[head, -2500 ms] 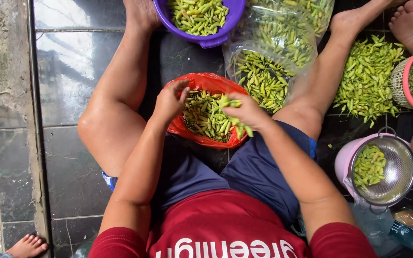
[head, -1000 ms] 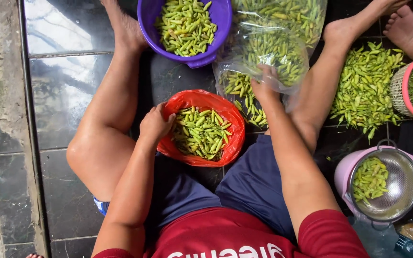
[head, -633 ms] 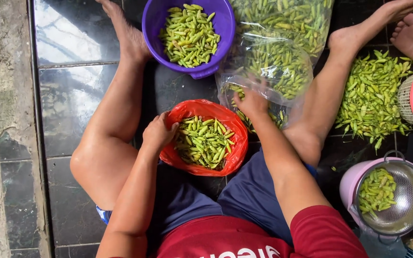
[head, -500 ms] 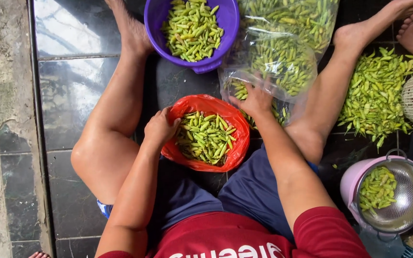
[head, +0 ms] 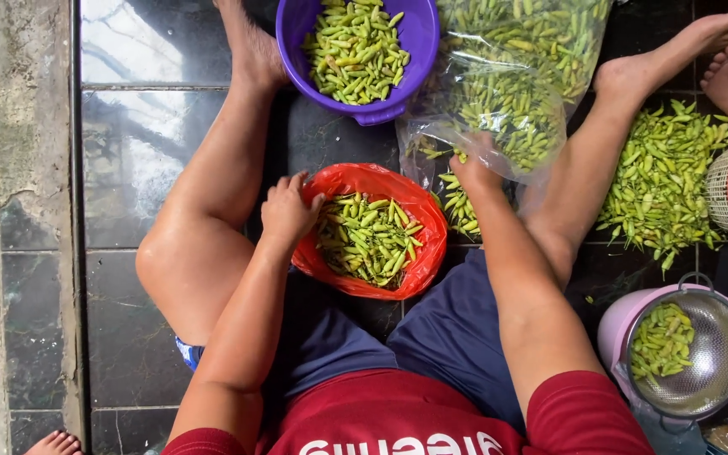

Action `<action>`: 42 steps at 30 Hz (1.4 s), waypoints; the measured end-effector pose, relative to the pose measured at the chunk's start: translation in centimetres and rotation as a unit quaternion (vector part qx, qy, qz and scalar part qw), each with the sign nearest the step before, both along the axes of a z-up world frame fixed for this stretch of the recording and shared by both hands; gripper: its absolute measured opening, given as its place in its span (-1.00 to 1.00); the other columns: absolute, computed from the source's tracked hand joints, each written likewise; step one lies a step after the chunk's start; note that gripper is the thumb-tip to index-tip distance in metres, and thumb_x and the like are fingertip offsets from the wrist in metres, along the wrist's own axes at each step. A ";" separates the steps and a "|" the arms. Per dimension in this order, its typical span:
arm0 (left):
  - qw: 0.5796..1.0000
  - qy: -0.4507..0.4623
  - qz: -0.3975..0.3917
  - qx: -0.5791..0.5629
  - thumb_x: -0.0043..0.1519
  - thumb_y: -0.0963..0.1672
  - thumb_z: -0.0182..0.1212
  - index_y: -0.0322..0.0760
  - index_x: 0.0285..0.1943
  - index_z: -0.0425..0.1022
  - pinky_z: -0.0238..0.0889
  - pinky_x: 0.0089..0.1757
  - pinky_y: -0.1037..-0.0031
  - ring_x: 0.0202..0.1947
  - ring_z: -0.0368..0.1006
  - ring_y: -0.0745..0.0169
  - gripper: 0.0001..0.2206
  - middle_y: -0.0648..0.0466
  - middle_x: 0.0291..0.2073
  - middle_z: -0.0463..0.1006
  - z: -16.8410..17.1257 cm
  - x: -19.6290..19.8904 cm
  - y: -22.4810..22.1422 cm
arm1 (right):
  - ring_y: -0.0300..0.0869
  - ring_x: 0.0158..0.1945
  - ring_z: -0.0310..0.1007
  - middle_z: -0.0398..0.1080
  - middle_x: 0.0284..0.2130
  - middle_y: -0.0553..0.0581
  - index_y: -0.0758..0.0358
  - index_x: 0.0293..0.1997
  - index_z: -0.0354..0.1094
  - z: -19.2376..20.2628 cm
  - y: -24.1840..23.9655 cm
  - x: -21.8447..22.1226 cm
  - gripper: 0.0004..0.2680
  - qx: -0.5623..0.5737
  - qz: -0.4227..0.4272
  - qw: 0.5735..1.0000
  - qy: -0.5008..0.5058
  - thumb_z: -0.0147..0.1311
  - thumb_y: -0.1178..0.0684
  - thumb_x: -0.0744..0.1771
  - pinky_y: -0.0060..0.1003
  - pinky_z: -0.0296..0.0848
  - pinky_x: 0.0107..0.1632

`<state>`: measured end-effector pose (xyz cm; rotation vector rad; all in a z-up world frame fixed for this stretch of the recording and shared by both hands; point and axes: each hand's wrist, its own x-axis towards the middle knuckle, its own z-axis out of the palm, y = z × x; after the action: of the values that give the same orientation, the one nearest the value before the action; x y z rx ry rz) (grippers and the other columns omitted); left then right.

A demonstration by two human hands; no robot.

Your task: Removing stems from green chilies by hand and placing them into a plastic bag while sitting on the floor.

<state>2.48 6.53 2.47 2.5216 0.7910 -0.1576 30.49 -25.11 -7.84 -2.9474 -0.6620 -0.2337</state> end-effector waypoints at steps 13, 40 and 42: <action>0.931 -0.186 -0.190 0.251 0.22 -0.13 0.12 -0.11 0.35 0.37 0.03 0.15 -0.11 0.25 0.07 -0.22 -0.55 -0.11 0.19 0.34 2.1 12.7 1.3 | -0.22 -0.25 0.55 0.25 0.19 0.25 -0.02 0.29 0.15 12.3 -2.0 -3.5 -0.66 0.486 -0.276 0.693 0.456 0.04 0.14 0.35 -0.53 0.47 -0.52; 0.977 -0.114 -0.100 0.147 0.08 0.01 0.37 0.00 0.11 0.53 0.27 0.08 0.02 0.23 0.30 -0.16 -0.60 0.03 0.07 0.47 -1.8 -9.6 -5.9 | 0.34 0.57 -0.47 -0.28 0.57 0.09 -0.22 0.52 0.04 11.3 8.3 -25.5 -0.53 -0.076 0.308 0.919 0.234 -0.06 -0.29 0.38 0.54 -0.52 0.39; 0.961 -0.123 -0.130 0.212 0.03 0.00 0.37 -0.06 -0.10 0.60 0.21 0.06 0.04 0.16 0.28 -0.15 -0.70 0.04 -0.05 0.47 -0.9 -10.1 -8.6 | 0.40 0.56 -0.44 -0.19 0.56 0.11 -0.34 0.48 0.09 10.9 6.0 -24.6 -0.50 -0.058 0.307 0.928 0.204 -0.05 -0.45 0.35 0.62 -0.54 0.35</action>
<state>-7.63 -2.09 1.56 2.9645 0.4244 0.2646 5.93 -19.13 3.10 -2.5770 -1.4922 0.4729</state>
